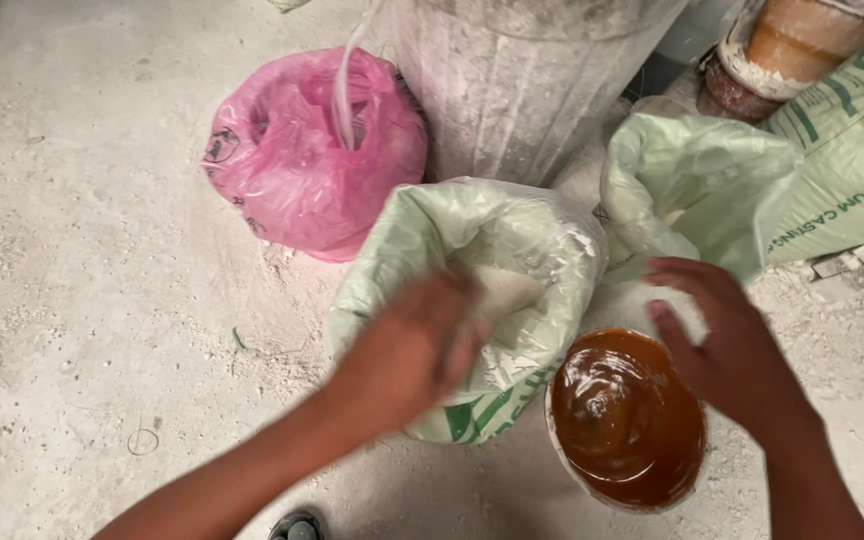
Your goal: The person scrapes hardened plaster from a bucket using a scraper, then adds water from a pink cup and mixes the contents. Finally, the person scoops plaster powder from a bag and adds it to the bucket, continuing to mix.
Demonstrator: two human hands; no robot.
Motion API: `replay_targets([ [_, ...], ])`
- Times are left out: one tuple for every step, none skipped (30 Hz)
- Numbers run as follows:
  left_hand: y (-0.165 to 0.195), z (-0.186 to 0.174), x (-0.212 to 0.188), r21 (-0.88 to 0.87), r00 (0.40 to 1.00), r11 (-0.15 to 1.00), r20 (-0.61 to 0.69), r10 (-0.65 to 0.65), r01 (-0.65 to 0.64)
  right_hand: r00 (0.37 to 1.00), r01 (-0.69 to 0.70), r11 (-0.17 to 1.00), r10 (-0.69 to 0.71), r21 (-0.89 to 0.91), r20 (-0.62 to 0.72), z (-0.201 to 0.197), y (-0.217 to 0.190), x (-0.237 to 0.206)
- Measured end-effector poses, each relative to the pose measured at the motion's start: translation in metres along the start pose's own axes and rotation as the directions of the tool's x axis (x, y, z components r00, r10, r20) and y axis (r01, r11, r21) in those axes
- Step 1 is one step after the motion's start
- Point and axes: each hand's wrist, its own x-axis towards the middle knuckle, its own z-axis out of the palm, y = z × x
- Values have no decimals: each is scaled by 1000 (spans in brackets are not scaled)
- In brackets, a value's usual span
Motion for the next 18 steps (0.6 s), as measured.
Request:
replay_targets([
  [-17, -11, 6, 246, 987, 969, -149, 52, -14, 975, 220, 975, -220, -27, -10, 5, -26, 8],
  [-34, -21, 9, 370, 981, 925, -191, -21, 92, 964, 247, 969, -248, 21, 94, 16, -48, 18],
  [-49, -27, 12, 480, 967, 855, -239, -88, 196, 941, 265, 961, -274, 73, 196, 29, -67, 27],
  [-60, -26, 14, 389, 946, 863, -147, -288, 323, 921, 234, 971, -239, 53, 309, 47, -83, 41],
  [-71, -25, 16, 307, 884, 836, -36, -467, 454, 887, 207, 978, -200, 30, 416, 66, -95, 54],
  [-80, -23, 18, 240, 786, 780, 94, -611, 578, 862, 270, 963, -240, -4, 447, 86, -104, 65],
  [-86, -19, 19, 198, 794, 795, 109, -599, 573, 835, 329, 944, -272, -38, 478, 106, -110, 76],
  [-90, -16, 19, 154, 801, 809, 125, -586, 567, 766, 255, 962, -137, -101, 629, 122, -110, 83],
  [-92, -13, 19, 112, 809, 822, 146, -570, 559, 663, 184, 967, 10, -176, 749, 135, -107, 88],
  [-93, -12, 19, 67, 828, 839, 138, -544, 540, 563, 119, 959, 148, -257, 813, 145, -101, 86],
  [-92, -13, 18, 21, 846, 855, 131, -516, 518, 442, 61, 937, 283, -343, 851, 152, -94, 82],
  [-91, -16, 17, -30, 863, 867, 120, -491, 497, 333, 86, 927, 320, -366, 887, 155, -84, 76],
  [-89, -19, 16, -61, 862, 865, 140, -487, 498, 218, 118, 915, 354, -385, 909, 157, -75, 72],
  [-86, -23, 14, -92, 860, 861, 160, -484, 501, 161, 159, 904, 374, -398, 913, 158, -66, 68],
  [-83, -28, 12, -123, 858, 855, 182, -480, 505, 103, 200, 892, 392, -406, 914, 159, -58, 66],
  [-78, -31, 10, -177, 867, 854, 211, -452, 489, 45, 244, 879, 411, -409, 911, 161, -53, 67],
  [-73, -34, 9, -232, 875, 851, 241, -420, 472, 131, 239, 883, 384, -405, 914, 166, -51, 72],
  [-68, -36, 8, -285, 883, 844, 268, -385, 454, 222, 240, 885, 350, -399, 910, 171, -49, 79],
])
